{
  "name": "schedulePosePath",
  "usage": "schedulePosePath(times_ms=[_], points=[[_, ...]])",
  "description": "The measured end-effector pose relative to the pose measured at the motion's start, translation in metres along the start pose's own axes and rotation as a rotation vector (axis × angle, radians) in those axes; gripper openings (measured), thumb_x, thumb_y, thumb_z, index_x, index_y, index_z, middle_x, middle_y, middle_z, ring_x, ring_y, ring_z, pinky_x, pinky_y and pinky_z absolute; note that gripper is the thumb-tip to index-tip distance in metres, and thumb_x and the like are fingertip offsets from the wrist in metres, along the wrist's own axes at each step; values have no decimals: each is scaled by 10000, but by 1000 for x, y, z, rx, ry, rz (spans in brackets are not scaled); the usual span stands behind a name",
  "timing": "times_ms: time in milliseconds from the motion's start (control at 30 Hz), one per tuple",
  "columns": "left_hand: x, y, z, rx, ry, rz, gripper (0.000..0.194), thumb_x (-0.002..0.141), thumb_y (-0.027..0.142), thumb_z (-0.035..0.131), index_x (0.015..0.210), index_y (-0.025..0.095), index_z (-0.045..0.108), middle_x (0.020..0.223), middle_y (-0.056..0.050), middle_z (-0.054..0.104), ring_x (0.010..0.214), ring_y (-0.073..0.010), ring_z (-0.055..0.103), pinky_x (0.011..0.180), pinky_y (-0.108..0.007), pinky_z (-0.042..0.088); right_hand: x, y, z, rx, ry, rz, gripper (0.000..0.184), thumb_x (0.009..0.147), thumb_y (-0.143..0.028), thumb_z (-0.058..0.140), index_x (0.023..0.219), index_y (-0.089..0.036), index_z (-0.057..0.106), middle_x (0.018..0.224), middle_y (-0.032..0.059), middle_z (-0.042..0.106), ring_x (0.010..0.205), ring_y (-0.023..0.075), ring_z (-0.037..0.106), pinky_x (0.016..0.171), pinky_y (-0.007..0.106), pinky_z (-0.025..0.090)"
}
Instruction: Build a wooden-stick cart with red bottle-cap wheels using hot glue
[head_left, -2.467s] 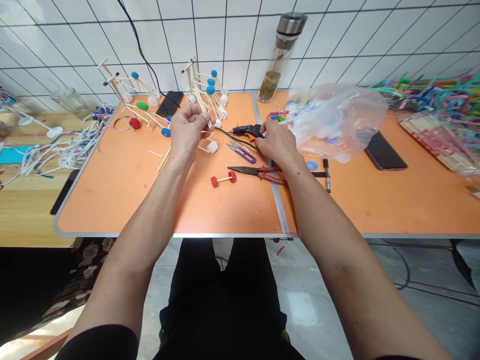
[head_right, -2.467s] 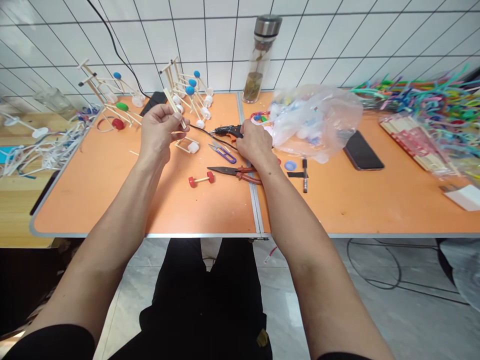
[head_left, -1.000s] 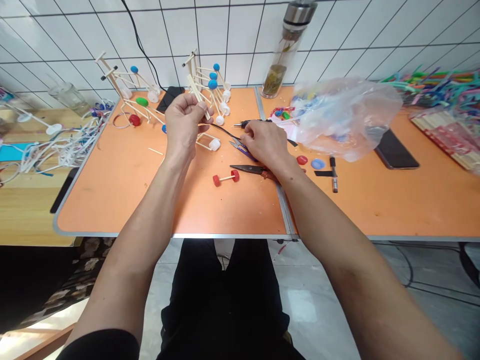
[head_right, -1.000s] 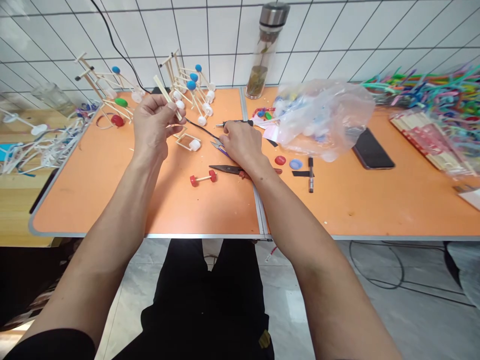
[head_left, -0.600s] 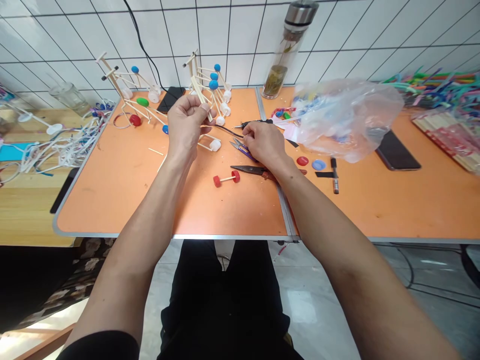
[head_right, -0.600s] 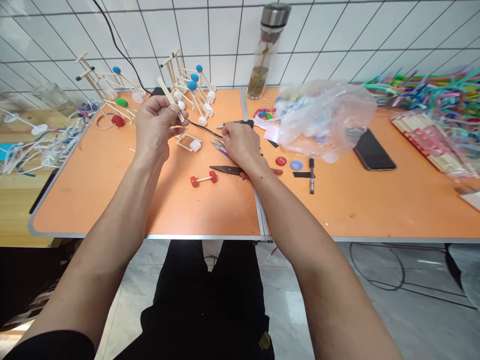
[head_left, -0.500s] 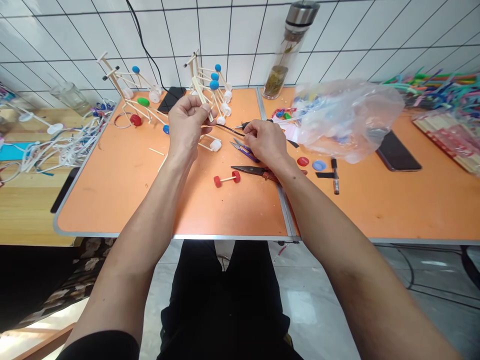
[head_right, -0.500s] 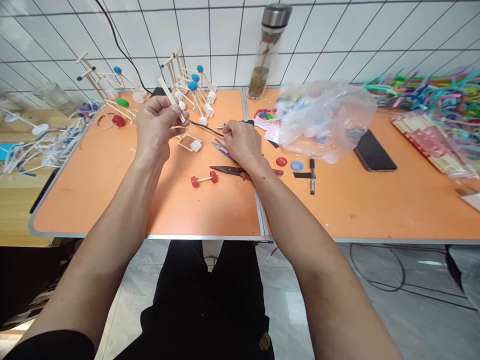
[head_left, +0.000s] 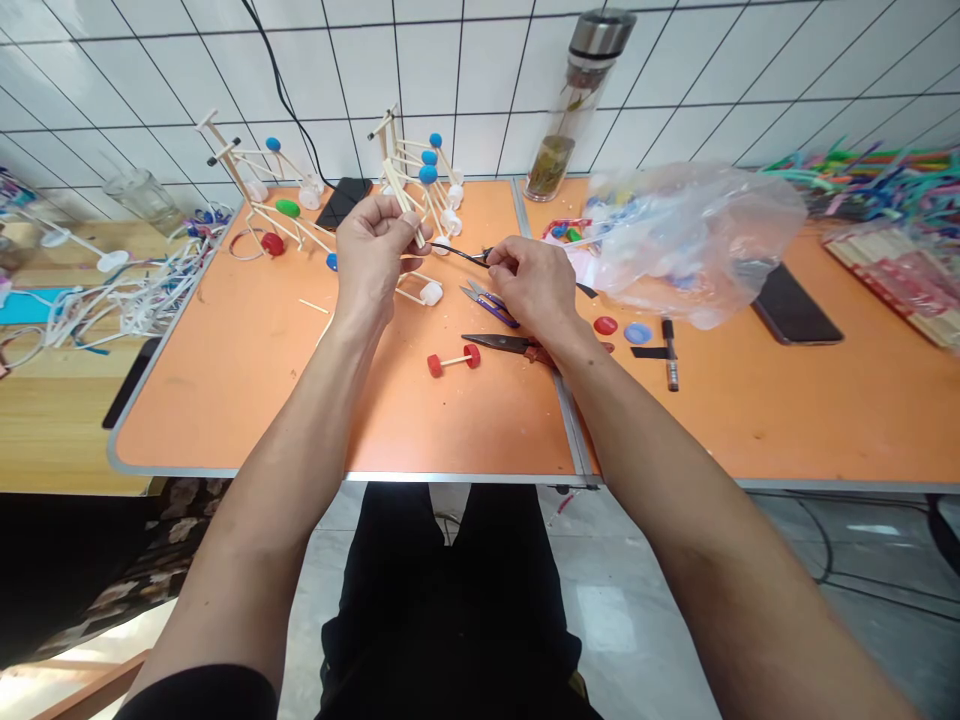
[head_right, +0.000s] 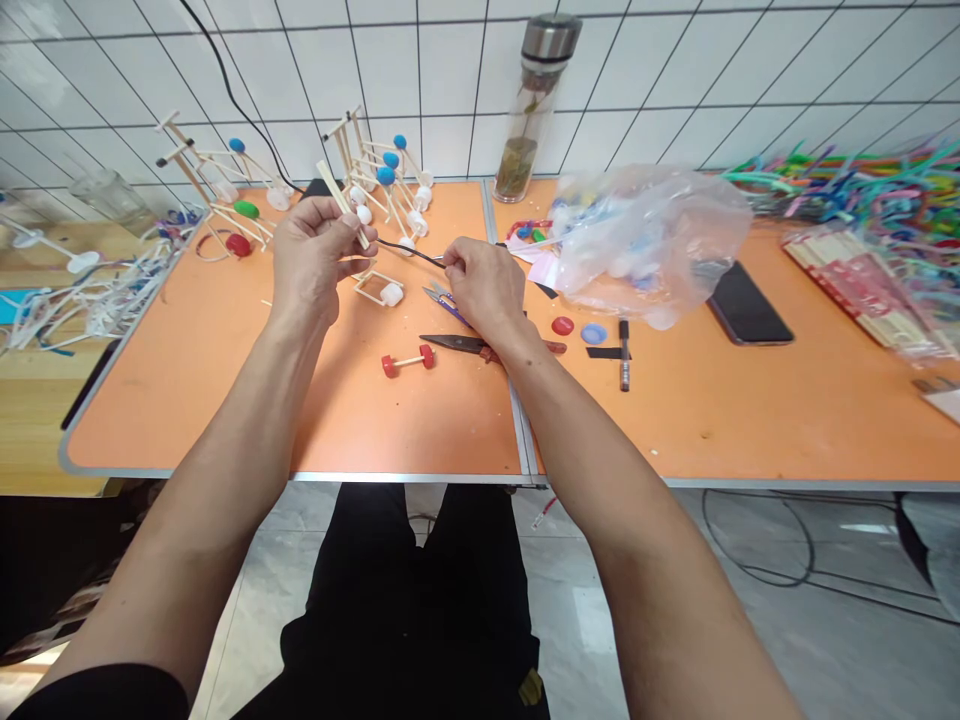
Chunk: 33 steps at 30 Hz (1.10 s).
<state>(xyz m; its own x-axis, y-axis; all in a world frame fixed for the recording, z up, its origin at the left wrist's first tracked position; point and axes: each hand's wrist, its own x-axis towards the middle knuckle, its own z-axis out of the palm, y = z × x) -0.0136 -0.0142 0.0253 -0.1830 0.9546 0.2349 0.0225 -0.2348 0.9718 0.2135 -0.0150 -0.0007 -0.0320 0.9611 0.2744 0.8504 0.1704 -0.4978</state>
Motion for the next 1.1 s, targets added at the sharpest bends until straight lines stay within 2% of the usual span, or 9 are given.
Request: schedulePosePath(times_ms=[167, 300, 433, 533, 633, 733, 933, 1100], points=[[-2, 3, 2, 5, 22, -19, 392, 943, 593, 952, 998, 340, 658, 1026, -37, 927, 1111, -303, 910, 759, -417, 698, -2, -3, -3, 10, -6, 8, 367, 1080, -177, 618, 1245, -278, 930, 1354, 96, 962, 1282, 369, 863, 1091, 491, 625], [-3, 5, 3, 13, 30, -9, 354, 938, 557, 927, 977, 338, 651, 1009, -51, 920, 1051, -311, 922, 712, -402, 685, -2, -3, -5, 4, -14, 1, 380, 1083, -177, 619, 1260, -292, 934, 1347, 105, 956, 1284, 388, 857, 1088, 510, 633], [-3, 5, 1, 21, 21, -4, 283, 956, 492, 905, 946, 349, 662, 989, -31, 917, 1019, -296, 920, 733, -408, 698, -3, -2, -4, -13, -14, -5, 392, 1085, -163, 615, 1273, -280, 938, 1342, 117, 955, 1272, 398, 854, 1063, 522, 630], [-1, 3, -1, -12, 19, 2, 231, 956, 445, 900, 939, 350, 690, 970, -16, 913, 981, -271, 915, 735, -388, 697, -4, -1, -1, -61, -51, -5, 362, 1078, -162, 628, 1218, -294, 934, 1341, 106, 961, 1289, 409, 844, 1029, 516, 624], [3, 0, -1, -56, 23, -3, 263, 925, 429, 954, 915, 348, 704, 912, -7, 888, 920, -255, 905, 697, -363, 675, -2, 2, 2, -89, -58, -14, 290, 1063, -175, 658, 1117, -287, 920, 1293, 119, 963, 1270, 427, 840, 1005, 517, 631], [6, -2, -2, -94, 26, -13, 287, 883, 407, 1009, 897, 352, 728, 860, 3, 863, 887, -248, 893, 670, -349, 658, 3, 10, 0, -54, 18, 8, 244, 1079, -195, 671, 1087, -260, 907, 1248, 150, 954, 1228, 435, 852, 1014, 535, 652], [10, -6, -4, -124, 19, -10, 314, 846, 429, 1053, 880, 367, 748, 843, 4, 865, 905, -262, 891, 629, -349, 644, 19, 37, -11, 18, 192, 71, 163, 1146, -283, 710, 1158, -258, 870, 1221, 160, 923, 1231, 418, 854, 1108, 566, 677], [15, -13, -6, -149, 4, 18, 335, 833, 431, 1075, 886, 355, 753, 855, 6, 871, 899, -254, 888, 657, -348, 664, 27, 57, -12, 44, 275, 39, 260, 1206, -456, 691, 1130, -263, 848, 1153, 157, 903, 1181, 406, 851, 1111, 578, 702]])
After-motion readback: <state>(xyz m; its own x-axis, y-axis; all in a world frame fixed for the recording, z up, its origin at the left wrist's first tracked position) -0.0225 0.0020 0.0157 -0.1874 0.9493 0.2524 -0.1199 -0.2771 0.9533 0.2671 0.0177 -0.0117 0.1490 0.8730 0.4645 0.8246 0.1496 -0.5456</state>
